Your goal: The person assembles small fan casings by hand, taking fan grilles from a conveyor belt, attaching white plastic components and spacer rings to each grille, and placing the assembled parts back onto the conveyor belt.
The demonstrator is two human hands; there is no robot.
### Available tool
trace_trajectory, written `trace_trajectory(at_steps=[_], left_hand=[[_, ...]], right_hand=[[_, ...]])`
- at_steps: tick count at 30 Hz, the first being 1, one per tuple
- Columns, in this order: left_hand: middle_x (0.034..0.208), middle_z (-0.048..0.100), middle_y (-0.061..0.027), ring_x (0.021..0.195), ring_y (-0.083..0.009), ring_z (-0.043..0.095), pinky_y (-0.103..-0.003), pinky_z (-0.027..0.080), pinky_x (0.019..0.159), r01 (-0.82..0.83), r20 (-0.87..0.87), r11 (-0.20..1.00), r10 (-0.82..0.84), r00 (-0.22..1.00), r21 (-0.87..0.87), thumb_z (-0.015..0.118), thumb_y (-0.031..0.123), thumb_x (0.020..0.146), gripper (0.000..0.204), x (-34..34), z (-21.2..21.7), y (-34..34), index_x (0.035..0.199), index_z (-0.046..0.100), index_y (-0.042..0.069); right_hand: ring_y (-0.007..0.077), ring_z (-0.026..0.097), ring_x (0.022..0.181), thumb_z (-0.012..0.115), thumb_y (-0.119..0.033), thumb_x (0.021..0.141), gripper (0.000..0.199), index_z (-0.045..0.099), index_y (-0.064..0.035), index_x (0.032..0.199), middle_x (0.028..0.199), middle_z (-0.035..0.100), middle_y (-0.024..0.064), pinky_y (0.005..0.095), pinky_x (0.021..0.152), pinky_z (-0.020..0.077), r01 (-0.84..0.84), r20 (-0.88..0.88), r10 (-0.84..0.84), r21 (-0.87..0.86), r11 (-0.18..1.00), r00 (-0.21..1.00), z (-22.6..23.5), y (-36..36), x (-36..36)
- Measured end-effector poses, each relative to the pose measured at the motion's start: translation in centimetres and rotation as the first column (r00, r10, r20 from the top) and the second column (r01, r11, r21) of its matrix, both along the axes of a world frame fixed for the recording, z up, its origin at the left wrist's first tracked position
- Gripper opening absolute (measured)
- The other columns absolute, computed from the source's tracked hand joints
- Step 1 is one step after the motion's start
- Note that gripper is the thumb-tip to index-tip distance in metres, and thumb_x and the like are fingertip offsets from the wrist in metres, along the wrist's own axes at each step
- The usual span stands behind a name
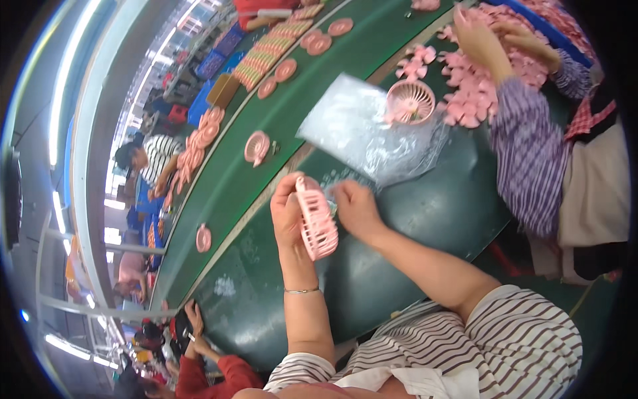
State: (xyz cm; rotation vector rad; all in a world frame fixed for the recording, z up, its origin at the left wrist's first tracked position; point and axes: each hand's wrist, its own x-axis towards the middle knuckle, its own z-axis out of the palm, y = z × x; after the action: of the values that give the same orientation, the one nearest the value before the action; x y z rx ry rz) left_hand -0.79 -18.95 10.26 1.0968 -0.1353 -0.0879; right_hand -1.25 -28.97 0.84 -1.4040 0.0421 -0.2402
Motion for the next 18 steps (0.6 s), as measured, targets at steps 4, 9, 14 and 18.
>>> trace_trajectory(at_steps=[4, 9, 14, 18], left_hand=[[0.068, 0.048, -0.0035, 0.058, -0.0145, 0.043, -0.025, 0.035, 0.051, -0.024, 0.080, 0.999, 0.026, 0.996, -0.030, 0.060, 0.012, 0.082, 0.020, -4.0, -1.9, 4.0, 0.099, 0.057, 0.001], [0.071, 0.050, -0.0025, 0.061, -0.0124, 0.044, -0.024, 0.036, 0.052, -0.081, 0.071, 0.978, 0.096, 0.993, -0.191, 0.058, 0.009, 0.083, 0.017, -5.7, -2.3, 3.9, 0.098, 0.057, 0.002], [0.086, 0.060, -0.0072, 0.073, -0.0142, 0.059, -0.024, 0.052, 0.062, -0.115, -0.034, 0.960, 0.110, 0.993, -0.257, 0.061, 0.007, 0.083, 0.017, -6.4, -3.4, 4.1, 0.098, 0.056, 0.001], [0.083, 0.059, -0.0064, 0.070, -0.0141, 0.060, -0.024, 0.053, 0.062, -0.168, -0.066, 0.941, 0.155, 0.986, -0.294, 0.061, 0.007, 0.083, 0.018, -6.5, -3.6, 3.6, 0.099, 0.054, 0.002]], right_hand=[[0.0152, 0.053, 0.073, 0.044, 0.006, 0.082, 0.032, 0.062, -0.0053, 0.106, 0.083, 0.055, 0.0082, 0.0243, 0.067, 0.0431, -0.142, 0.327, 0.120, 0.043, 0.989, 0.937, 7.0, -0.9, -1.7], [0.0189, 0.054, 0.088, 0.039, 0.016, 0.077, 0.047, 0.061, -0.0081, 0.110, 0.104, 0.050, 0.0103, 0.0255, 0.078, 0.0434, -0.255, 0.474, 0.305, -0.168, 0.952, 0.826, 7.3, -0.3, -2.7], [0.0202, 0.056, 0.088, 0.041, 0.015, 0.077, 0.045, 0.060, -0.0054, 0.112, 0.104, 0.051, 0.0114, 0.0276, 0.078, 0.0458, -0.275, 0.535, 0.379, -0.266, 0.924, 0.755, 6.7, 0.5, -3.5], [0.0199, 0.057, 0.084, 0.044, 0.015, 0.074, 0.048, 0.060, -0.0084, 0.113, 0.101, 0.052, 0.0103, 0.0273, 0.073, 0.0487, -0.198, 0.541, 0.369, -0.348, 0.916, 0.756, 5.8, 0.7, -3.5]])
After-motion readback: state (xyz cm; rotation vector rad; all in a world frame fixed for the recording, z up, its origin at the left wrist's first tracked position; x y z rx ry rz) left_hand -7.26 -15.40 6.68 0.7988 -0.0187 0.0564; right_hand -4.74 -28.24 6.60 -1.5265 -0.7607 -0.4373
